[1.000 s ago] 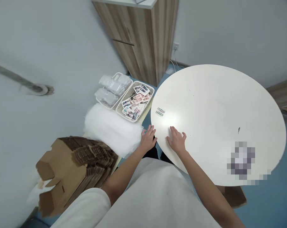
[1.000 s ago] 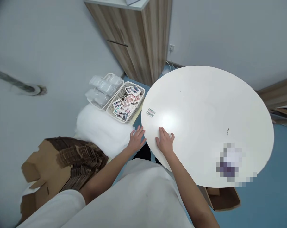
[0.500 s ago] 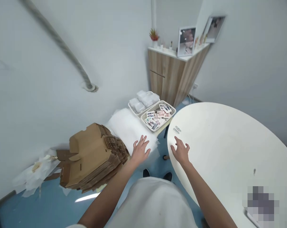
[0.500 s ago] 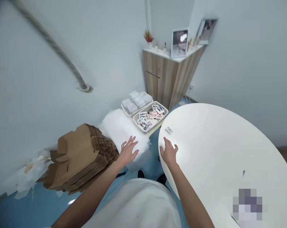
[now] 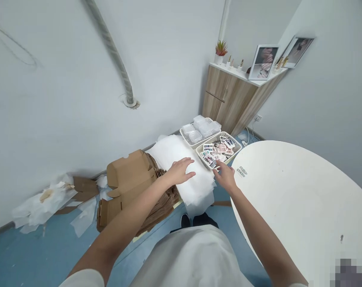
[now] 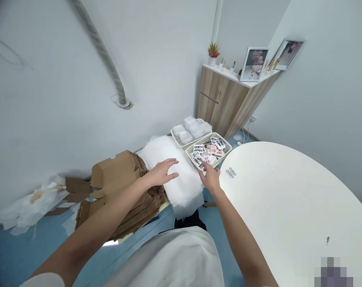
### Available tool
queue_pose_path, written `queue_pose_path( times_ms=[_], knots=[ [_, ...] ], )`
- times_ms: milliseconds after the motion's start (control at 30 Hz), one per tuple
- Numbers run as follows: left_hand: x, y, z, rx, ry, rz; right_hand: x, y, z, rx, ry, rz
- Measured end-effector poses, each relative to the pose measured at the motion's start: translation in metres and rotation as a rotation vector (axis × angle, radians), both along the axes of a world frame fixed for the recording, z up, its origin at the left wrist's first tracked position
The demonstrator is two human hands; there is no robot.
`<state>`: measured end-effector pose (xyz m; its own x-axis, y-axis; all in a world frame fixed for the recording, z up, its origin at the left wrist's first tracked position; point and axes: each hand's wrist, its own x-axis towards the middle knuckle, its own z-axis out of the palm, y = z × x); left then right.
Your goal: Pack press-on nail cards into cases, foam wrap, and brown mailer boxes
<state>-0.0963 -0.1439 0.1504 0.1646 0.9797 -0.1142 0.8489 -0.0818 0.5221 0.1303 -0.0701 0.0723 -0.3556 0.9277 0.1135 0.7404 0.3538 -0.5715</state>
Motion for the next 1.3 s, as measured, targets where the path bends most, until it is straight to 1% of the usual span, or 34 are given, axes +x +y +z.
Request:
queue_pose_path(
  times_ms=[133,233,300,367,467,567,667,733,800,867,967,1033,1167,1300],
  knots=[
    [-0.015,0.030,-0.011,-0.024,-0.076,0.019,-0.005,0.036,0.009,-0.048,0.045,0.016],
    [-0.025,0.061,-0.022,-0.038,-0.180,0.085,-0.014,0.073,0.011,-0.035,0.100,0.026],
    [-0.030,0.086,-0.030,-0.072,-0.293,0.159,-0.024,0.102,0.009,-0.023,0.146,0.029],
    [-0.034,0.116,-0.038,-0.129,-0.453,0.254,-0.036,0.133,0.007,-0.036,0.193,0.036],
    [-0.037,0.166,-0.052,-0.205,-0.726,0.436,-0.054,0.181,0.002,-0.062,0.235,0.065],
    [-0.036,0.213,-0.065,-0.240,-0.975,0.595,-0.074,0.227,-0.004,-0.076,0.239,0.093],
    [-0.033,0.249,-0.074,-0.243,-1.167,0.688,-0.095,0.265,-0.013,-0.054,0.236,0.108],
    [-0.031,0.268,-0.078,-0.238,-1.234,0.752,-0.109,0.284,-0.021,-0.026,0.240,0.136],
    [-0.030,0.280,-0.082,-0.238,-1.258,0.802,-0.119,0.296,-0.029,-0.010,0.216,0.160],
    [-0.028,0.288,-0.085,-0.247,-1.246,0.818,-0.126,0.300,-0.035,-0.013,0.166,0.166],
    [-0.025,0.293,-0.089,-0.268,-1.230,0.803,-0.131,0.298,-0.040,-0.040,0.102,0.148],
    [-0.024,0.293,-0.089,-0.268,-1.250,0.805,-0.132,0.295,-0.041,-0.059,0.097,0.137],
    [-0.024,0.288,-0.085,-0.246,-1.254,0.815,-0.130,0.288,-0.038,-0.067,0.171,0.134],
    [-0.019,0.274,-0.075,-0.199,-1.267,0.767,-0.122,0.272,-0.026,-0.042,0.321,0.128]
  ],
)
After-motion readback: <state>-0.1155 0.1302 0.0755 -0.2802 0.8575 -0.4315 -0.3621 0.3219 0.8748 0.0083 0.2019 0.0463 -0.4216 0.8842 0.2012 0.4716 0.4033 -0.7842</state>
